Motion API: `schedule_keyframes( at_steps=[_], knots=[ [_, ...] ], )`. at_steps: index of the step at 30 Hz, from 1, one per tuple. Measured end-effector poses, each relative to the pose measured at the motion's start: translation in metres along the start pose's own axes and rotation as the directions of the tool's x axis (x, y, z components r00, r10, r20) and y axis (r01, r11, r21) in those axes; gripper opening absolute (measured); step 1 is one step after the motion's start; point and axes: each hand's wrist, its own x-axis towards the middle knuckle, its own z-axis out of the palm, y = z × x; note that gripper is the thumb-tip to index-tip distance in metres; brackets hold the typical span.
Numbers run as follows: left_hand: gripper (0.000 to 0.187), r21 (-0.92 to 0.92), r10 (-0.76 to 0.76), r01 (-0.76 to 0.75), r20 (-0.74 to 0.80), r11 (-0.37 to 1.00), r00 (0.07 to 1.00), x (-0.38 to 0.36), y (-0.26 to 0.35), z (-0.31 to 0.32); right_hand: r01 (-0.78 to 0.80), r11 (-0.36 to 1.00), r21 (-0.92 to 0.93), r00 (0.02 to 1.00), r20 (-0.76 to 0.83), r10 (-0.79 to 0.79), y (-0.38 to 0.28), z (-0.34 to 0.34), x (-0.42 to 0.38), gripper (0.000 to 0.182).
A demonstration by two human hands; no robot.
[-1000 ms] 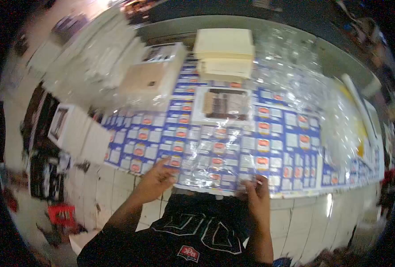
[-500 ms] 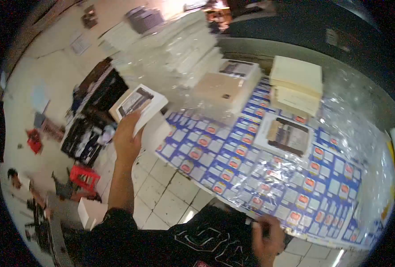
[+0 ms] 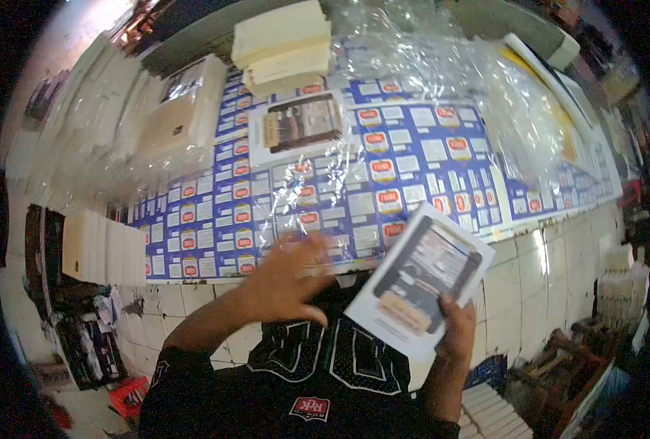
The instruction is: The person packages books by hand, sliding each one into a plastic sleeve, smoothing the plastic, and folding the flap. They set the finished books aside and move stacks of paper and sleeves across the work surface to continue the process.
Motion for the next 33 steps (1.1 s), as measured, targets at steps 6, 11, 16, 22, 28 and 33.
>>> schedule_keyframes(
  at_steps=[6,11,16,22,28,33],
  knots=[
    [0.044,0.155,-0.318,0.297,0.135,0.942,0.938,-0.014,-0.045,0.012,-0.072,0.989,0.129,0.996,0.069,0.064,0.008,-0.032,-0.033,0.077],
    [0.019,-0.026,-0.306,0.307,0.049,0.951,0.951,-0.003,-0.060,0.023,-0.224,0.957,0.183,0.960,0.209,0.185,0.036,-0.007,-0.034,0.076],
    [0.013,0.050,-0.199,0.198,0.015,0.979,0.980,0.005,-0.067,0.023,-0.376,0.920,0.113,0.864,0.400,0.305,0.054,0.046,-0.033,0.068],
    [0.027,-0.498,-0.610,0.550,0.051,0.671,0.790,0.012,-0.073,0.001,-0.508,0.859,0.065,0.778,0.461,0.426,0.072,0.063,-0.033,0.070],
    [0.025,-0.663,-0.558,0.423,0.009,0.618,0.830,0.004,-0.071,0.000,-0.462,0.869,0.177,0.836,0.414,0.361,0.081,0.065,-0.030,0.057],
    [0.031,-0.525,-0.871,0.721,-0.088,0.452,0.483,-0.036,-0.042,-0.010,-0.406,0.830,0.383,0.905,0.295,0.306,0.082,0.064,-0.031,0.055]
  ],
)
